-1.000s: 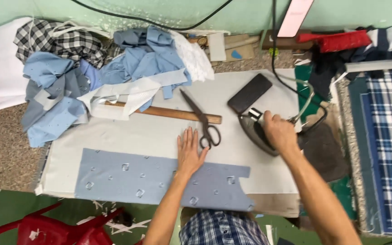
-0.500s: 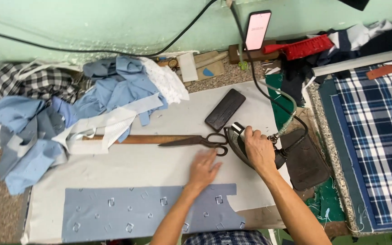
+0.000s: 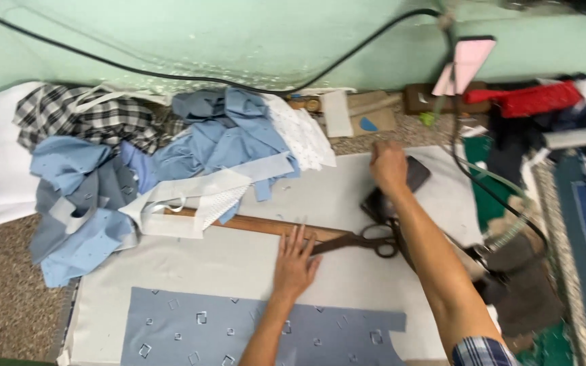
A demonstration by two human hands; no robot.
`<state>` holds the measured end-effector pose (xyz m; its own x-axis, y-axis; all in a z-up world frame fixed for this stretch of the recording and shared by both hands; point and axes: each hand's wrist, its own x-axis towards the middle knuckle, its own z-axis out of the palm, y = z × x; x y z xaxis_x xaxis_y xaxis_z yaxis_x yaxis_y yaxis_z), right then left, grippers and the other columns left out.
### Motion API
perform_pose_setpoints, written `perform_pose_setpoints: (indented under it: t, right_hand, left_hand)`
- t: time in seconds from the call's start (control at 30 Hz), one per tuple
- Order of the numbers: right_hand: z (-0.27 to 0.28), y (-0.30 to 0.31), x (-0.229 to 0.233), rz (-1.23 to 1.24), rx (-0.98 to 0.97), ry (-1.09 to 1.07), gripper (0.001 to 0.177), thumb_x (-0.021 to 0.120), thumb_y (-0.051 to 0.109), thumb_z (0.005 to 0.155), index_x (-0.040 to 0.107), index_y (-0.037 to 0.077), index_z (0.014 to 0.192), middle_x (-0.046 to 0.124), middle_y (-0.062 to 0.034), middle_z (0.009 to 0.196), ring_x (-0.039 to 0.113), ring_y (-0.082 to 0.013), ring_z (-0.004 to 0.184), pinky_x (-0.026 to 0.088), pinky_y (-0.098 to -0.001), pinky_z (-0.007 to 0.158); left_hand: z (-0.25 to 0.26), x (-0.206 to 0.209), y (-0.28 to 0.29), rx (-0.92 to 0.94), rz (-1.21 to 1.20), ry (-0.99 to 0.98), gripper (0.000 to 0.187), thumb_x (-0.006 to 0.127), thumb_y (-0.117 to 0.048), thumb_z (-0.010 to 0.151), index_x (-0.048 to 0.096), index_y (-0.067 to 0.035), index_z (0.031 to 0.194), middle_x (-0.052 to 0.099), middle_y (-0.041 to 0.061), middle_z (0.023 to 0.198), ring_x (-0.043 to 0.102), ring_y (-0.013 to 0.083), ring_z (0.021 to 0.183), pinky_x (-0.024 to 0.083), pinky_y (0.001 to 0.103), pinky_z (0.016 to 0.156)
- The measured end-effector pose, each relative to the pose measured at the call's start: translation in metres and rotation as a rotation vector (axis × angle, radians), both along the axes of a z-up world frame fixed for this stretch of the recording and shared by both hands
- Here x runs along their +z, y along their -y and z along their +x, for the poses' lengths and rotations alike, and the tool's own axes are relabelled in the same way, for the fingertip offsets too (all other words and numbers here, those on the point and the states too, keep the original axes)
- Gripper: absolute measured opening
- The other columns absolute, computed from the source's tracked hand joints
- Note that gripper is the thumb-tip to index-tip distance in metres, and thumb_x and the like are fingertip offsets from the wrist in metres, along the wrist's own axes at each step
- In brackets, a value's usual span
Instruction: The person irons a long strip of light blue patterned fabric on a worktable, then uses scissors to trim the edges. They flip the fabric, continue trimming, and finally use a ruler and chalk to mark measurements on the fabric.
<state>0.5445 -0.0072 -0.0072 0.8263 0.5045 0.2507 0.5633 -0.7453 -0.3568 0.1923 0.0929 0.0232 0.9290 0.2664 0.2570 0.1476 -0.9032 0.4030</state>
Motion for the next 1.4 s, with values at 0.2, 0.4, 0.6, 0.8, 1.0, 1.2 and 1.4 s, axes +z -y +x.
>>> perform_pose_setpoints:
  t: [0.2, 0.4, 0.6, 0.8, 1.0, 1.2, 1.4]
  right_hand:
    - [0.044, -0.063, -0.036, -0.271, -0.250, -0.019, 0.056, 0.055, 0.042, 0.109, 0.056, -0.003, 0.142, 0.056, -0.0233, 0.116, 0.059, -0.0425, 0.107, 0.046, -0.0532, 0.092]
    - [0.051, -0.069, -0.055, 0.034, -0.375, -0.146, 0.037, 0.077, 0.036, 0.095, 0.067, 0.001, 0.101, 0.043, -0.0159, 0.110, 0.045, -0.0375, 0.110, 0.037, -0.0464, 0.096]
    - [0.004, -0.067, -0.028, 0.414, -0.275, -0.221, 0.027, 0.078, 0.021, 0.098, 0.066, -0.003, 0.099, 0.062, -0.0237, 0.086, 0.064, -0.0456, 0.089, 0.046, -0.0544, 0.079]
    - [-0.160, 0.020, 0.085, 0.530, 0.089, -0.152, 0.025, 0.082, 0.018, 0.090, 0.061, 0.008, 0.099, 0.062, -0.0125, 0.089, 0.069, -0.0348, 0.087, 0.055, -0.0421, 0.075]
    - [-0.200, 0.141, 0.095, 0.271, 0.015, 0.174, 0.020, 0.077, 0.012, 0.092, 0.061, 0.006, 0.103, 0.063, -0.0124, 0.111, 0.064, -0.0329, 0.105, 0.054, -0.0413, 0.090]
    - [-0.185, 0.174, 0.090, 0.214, -0.011, 0.407, 0.022, 0.079, 0.021, 0.096, 0.061, 0.008, 0.097, 0.064, -0.0087, 0.104, 0.064, -0.0303, 0.099, 0.050, -0.0407, 0.088]
    - [-0.150, 0.174, 0.052, 0.292, -0.065, 0.467, 0.024, 0.082, 0.021, 0.093, 0.060, 0.011, 0.092, 0.065, -0.0022, 0.091, 0.065, -0.0250, 0.085, 0.051, -0.0376, 0.078]
  left_hand:
    - [0.002, -0.013, -0.008, 0.150, -0.058, 0.173, 0.046, 0.052, -0.022, 0.101, 0.055, 0.001, 0.141, 0.046, 0.024, 0.154, 0.037, 0.0408, 0.146, 0.025, 0.057, 0.120]
    - [0.007, -0.010, -0.010, 0.200, -0.015, 0.189, 0.041, 0.054, -0.016, 0.100, 0.059, 0.001, 0.137, 0.053, 0.021, 0.149, 0.043, 0.0360, 0.144, 0.028, 0.054, 0.119]
    - [0.005, -0.028, -0.029, 0.148, -0.123, 0.138, 0.035, 0.055, -0.013, 0.099, 0.065, -0.001, 0.130, 0.061, 0.017, 0.141, 0.052, 0.0341, 0.137, 0.037, 0.051, 0.114]
    - [-0.002, -0.065, -0.136, -0.158, 0.183, -0.297, 0.053, 0.077, -0.046, 0.079, 0.063, -0.023, 0.124, 0.061, 0.000, 0.114, 0.057, 0.0263, 0.113, 0.046, 0.048, 0.097]
    - [-0.047, -0.038, -0.171, -0.147, 0.553, -0.221, 0.033, 0.064, -0.027, 0.096, 0.063, -0.007, 0.122, 0.061, 0.011, 0.102, 0.065, 0.0301, 0.095, 0.052, 0.046, 0.082]
    - [-0.056, 0.000, -0.113, -0.146, 0.434, -0.042, 0.036, 0.068, -0.021, 0.094, 0.066, -0.008, 0.128, 0.065, 0.016, 0.118, 0.063, 0.0324, 0.112, 0.048, 0.048, 0.098]
    - [-0.012, -0.002, -0.087, 0.040, 0.312, 0.123, 0.057, 0.083, -0.021, 0.082, 0.062, 0.002, 0.130, 0.058, 0.028, 0.128, 0.055, 0.0438, 0.123, 0.042, 0.059, 0.106]
